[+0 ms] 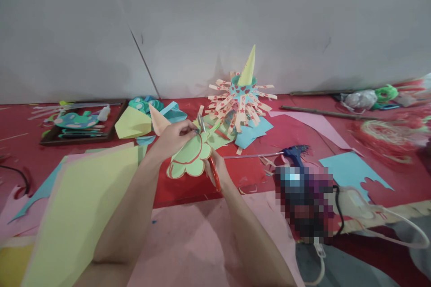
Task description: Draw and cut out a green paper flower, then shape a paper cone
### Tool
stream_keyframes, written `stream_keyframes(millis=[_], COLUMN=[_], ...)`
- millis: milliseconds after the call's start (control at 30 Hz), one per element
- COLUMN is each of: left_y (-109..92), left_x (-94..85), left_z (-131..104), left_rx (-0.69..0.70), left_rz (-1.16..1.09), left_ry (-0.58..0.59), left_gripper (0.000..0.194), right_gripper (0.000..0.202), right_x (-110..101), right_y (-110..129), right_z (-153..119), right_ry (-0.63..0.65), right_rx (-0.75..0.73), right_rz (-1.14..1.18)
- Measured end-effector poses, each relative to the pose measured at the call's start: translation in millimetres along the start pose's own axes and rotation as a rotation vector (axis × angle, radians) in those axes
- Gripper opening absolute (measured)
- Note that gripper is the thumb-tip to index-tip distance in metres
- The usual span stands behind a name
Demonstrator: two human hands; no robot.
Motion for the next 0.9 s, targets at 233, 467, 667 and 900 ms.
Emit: stream_keyframes(millis=[233,467,667,900], left_y=[3.2,1.5,2.6,6.0], left_x=[-3.0,-8.9,-8.9,-14.7], left_z=[0.0,-1.8,-2.1,-4.0], left_rx=[-0.001,-0.036,-0.029,-0.052], left_rz=[0.008,0.103,0.106,0.128], left_ry=[0.012,0.025,0.026,0.034], left_gripper=[0.014,0.015,0.016,0.018], right_gripper=[0.042,0.041,0.040,0.039], right_x=[6.1,7.2,7.4,1.6], right_y=[-3.6,-4.1,-8.4,-2.7], right_z=[-2.5,-2.6,-2.6,-2.9], right_ry=[0.085,0.103,0.108,0.111], right_rx=[0.079,0.098,0.101,0.070], right_rz=[0.055,0.047,0.038,-0.031])
Point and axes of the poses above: each hand's wrist, its own z-axis towards the middle knuckle, its own x-axis out of the palm, y = z × x, the point moved 9 cm from there along z, towards the middle knuckle, and after that the axes turned 5 degrees about -z, right-handed, at the moved point
